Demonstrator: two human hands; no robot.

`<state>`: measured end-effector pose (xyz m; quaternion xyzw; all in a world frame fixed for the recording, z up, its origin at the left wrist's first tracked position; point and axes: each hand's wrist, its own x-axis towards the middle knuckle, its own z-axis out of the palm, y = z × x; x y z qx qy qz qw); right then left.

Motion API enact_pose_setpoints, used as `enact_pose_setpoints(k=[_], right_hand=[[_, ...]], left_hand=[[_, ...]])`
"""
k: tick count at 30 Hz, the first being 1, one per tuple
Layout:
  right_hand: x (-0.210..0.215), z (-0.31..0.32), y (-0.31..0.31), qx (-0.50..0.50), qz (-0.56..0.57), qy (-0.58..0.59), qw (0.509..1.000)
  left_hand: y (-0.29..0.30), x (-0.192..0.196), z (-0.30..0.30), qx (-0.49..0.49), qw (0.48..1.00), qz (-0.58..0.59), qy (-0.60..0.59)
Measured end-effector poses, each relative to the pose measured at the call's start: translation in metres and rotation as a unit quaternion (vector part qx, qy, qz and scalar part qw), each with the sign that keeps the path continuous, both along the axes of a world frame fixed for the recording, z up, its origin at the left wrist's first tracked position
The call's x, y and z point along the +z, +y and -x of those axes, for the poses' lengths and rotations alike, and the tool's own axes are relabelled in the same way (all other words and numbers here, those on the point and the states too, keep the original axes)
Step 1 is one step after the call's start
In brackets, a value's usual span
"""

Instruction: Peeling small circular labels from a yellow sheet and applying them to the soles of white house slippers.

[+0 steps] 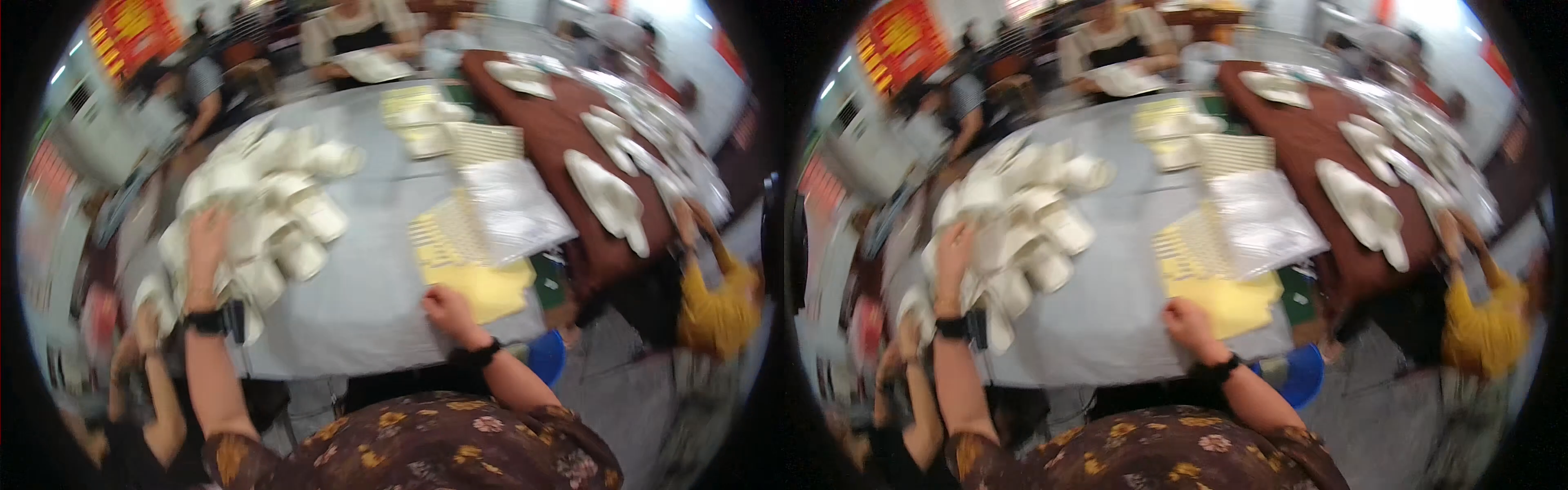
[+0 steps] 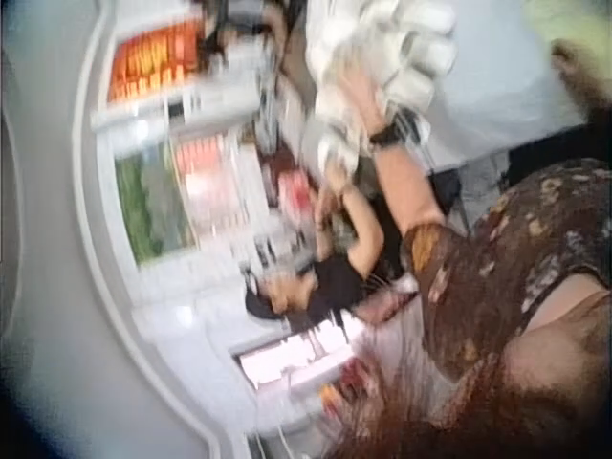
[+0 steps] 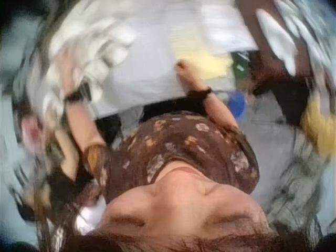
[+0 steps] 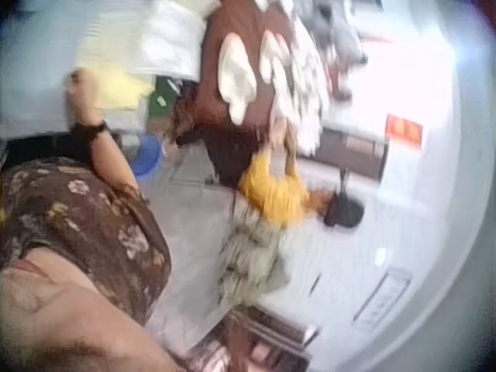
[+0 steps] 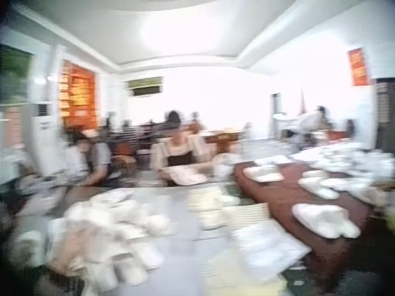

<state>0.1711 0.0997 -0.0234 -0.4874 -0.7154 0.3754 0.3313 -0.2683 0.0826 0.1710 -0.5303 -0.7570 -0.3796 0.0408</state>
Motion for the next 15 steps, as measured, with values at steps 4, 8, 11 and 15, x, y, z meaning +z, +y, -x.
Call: enact_pose_setpoints(k=[4, 8, 11, 15], right_hand=[[0.011, -0.008, 0.004, 0.021, 0.04, 0.076, 0.996], [0.041, -0.058, 0.022, -0.031, 0.0, 0.125, 0.992], [0.07, -0.134, 0.057, -0.172, -0.073, 0.107, 0.977], [0.104, -0.247, 0.106, -0.384, -0.284, 0.002, 0.879]], left_hand=[[-0.009, -0.055, -0.034, -0.065, 0.996, 0.065, -0.013], [-0.052, -0.152, -0.115, -0.106, 0.986, 0.11, 0.072], [-0.081, -0.193, -0.162, -0.158, 0.982, 0.101, -0.036], [-0.109, -0.206, -0.198, -0.134, 0.981, 0.14, 0.017]])
